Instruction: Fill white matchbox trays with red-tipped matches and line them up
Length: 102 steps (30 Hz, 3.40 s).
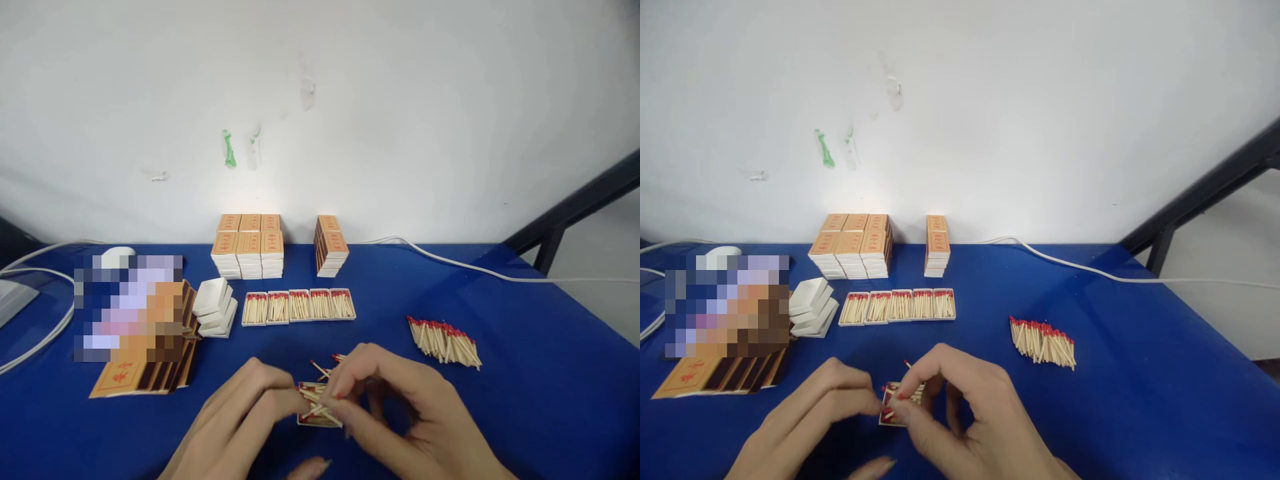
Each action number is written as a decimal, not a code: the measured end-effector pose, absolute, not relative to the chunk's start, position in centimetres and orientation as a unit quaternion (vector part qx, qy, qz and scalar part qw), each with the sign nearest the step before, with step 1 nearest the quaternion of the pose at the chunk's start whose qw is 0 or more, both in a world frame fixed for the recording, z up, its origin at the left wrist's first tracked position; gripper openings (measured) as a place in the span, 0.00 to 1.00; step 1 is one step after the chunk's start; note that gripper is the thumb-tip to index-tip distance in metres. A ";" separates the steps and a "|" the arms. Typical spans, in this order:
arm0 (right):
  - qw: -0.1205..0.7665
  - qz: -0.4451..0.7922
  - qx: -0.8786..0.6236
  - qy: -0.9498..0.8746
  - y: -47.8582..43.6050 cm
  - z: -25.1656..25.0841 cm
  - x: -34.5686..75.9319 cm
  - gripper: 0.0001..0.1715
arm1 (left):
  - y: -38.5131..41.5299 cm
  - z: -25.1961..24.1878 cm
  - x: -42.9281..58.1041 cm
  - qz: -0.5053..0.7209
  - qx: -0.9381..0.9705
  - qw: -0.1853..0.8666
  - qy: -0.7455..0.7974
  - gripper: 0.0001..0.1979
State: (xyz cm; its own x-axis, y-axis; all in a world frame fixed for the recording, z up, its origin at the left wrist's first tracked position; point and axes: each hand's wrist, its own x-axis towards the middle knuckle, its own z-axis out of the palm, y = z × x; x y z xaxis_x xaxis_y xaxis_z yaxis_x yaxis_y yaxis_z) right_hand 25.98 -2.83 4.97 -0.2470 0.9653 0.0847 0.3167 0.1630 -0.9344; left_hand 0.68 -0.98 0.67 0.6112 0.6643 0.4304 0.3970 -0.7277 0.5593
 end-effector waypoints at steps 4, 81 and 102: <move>0.400 0.253 -0.467 -0.747 -2.3 4.2 26.6 0.05 | -0.4 0.4 1.2 0.334 0.854 0.207 0.342 0.26; 0.180 0.217 -0.482 -0.830 -2.0 5.4 28.7 0.14 | -0.3 -0.2 1.3 0.309 0.875 0.182 0.326 0.11; 0.133 0.163 -0.554 -0.806 -0.9 3.5 30.6 0.10 | -0.1 -0.2 1.1 0.305 0.877 0.171 0.330 0.11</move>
State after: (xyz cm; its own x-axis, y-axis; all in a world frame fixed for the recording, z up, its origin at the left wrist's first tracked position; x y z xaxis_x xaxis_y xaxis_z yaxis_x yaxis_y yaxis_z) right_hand 30.62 -0.90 3.49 -0.3507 0.9359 0.0337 0.8496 0.3331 -0.4089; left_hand 1.07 -0.15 -0.23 0.5959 0.6840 0.4209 0.4750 -0.7227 0.5020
